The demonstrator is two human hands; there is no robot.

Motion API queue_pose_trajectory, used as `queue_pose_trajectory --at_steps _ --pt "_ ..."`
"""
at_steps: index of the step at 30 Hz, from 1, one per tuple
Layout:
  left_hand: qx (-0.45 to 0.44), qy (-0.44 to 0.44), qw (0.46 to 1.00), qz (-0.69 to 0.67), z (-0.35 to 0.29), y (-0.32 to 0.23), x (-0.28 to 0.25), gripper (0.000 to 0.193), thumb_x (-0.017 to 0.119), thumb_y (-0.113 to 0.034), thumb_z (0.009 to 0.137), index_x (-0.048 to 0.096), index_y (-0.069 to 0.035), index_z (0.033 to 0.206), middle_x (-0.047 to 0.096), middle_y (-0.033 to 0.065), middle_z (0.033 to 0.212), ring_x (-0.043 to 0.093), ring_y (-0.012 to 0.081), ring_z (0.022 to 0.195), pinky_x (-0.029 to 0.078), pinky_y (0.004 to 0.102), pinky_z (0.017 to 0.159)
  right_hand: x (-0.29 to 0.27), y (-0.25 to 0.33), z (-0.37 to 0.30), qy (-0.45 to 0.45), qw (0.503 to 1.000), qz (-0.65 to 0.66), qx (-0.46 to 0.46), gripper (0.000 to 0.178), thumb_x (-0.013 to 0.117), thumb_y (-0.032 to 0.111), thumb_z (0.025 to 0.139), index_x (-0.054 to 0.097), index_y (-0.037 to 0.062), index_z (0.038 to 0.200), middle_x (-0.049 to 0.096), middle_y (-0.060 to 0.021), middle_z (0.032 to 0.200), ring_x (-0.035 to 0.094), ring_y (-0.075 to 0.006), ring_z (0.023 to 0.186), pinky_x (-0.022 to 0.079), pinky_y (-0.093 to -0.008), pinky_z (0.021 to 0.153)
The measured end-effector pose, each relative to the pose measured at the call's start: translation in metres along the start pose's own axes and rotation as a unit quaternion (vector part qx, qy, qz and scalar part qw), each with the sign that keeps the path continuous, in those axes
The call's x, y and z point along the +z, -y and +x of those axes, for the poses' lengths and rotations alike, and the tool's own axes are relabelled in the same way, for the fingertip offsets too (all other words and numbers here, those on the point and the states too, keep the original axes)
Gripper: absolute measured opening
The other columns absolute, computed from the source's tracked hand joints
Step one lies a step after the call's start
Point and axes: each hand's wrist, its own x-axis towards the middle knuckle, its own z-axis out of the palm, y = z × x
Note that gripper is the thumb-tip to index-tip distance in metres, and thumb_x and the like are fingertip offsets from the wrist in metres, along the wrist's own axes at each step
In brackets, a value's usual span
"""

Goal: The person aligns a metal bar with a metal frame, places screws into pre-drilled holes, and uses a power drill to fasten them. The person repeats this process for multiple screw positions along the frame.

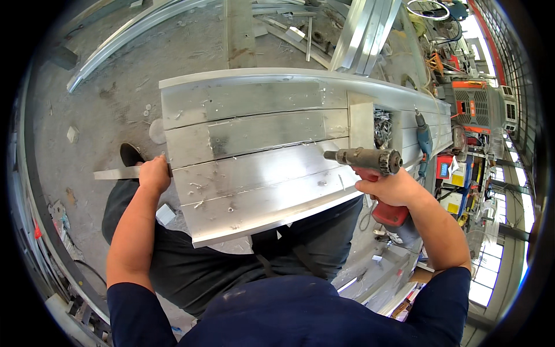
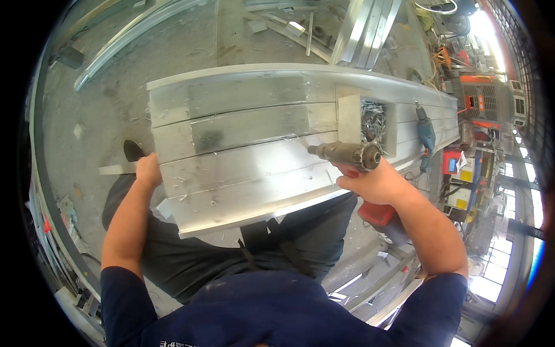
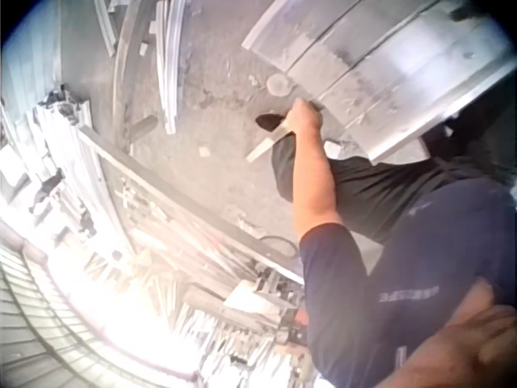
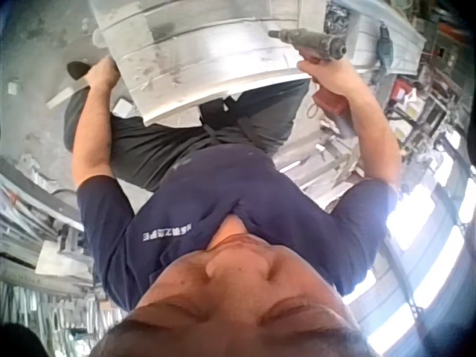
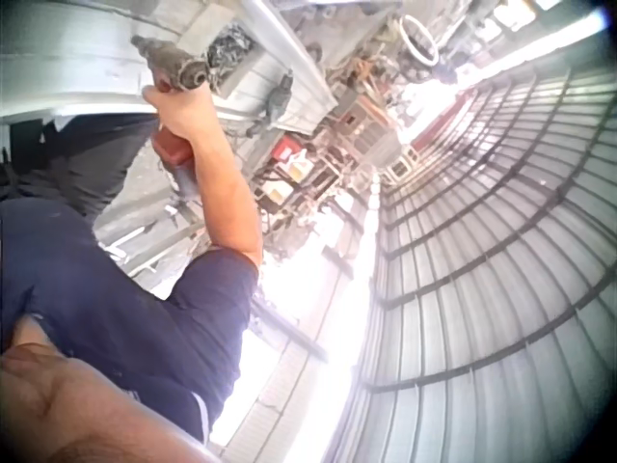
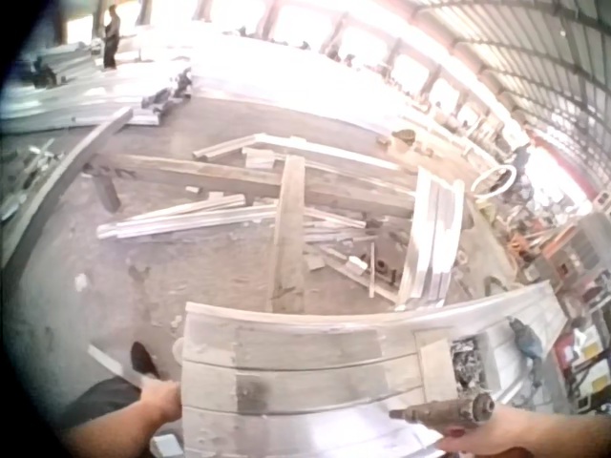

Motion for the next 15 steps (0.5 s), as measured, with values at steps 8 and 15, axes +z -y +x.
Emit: queue_pose_trajectory --at_steps 8,15 --pt "0.005 -0.004 1.0 0.013 0.0 -0.003 -0.004 0.02 0.062 -0.006 0.083 0.067 0.0 0.102 0.073 0.0209 0.107 0.074 0.0362 0.096 0.059 0.0457 0.083 0.006 -0.02 -0.002 -0.029 0.996 -0.035 -0.079 0.035 0.076 0.009 0.085 0.066 0.0045 0.118 0.059 0.0016 0.087 0.055 -0.0102 0.082 0.049 -0.0293 0.079" --pt "0.005 0.006 1.0 0.012 0.003 0.002 -0.001 0.022 0.062 -0.006 0.082 0.067 -0.001 0.103 0.073 0.0211 0.108 0.073 0.037 0.096 0.059 0.0455 0.083 0.004 -0.017 -0.002 -0.021 0.995 -0.055 -0.077 0.042 0.076 0.012 0.087 0.064 0.0032 0.126 0.065 -0.0023 0.088 0.058 -0.0098 0.076 0.053 -0.0303 0.07"
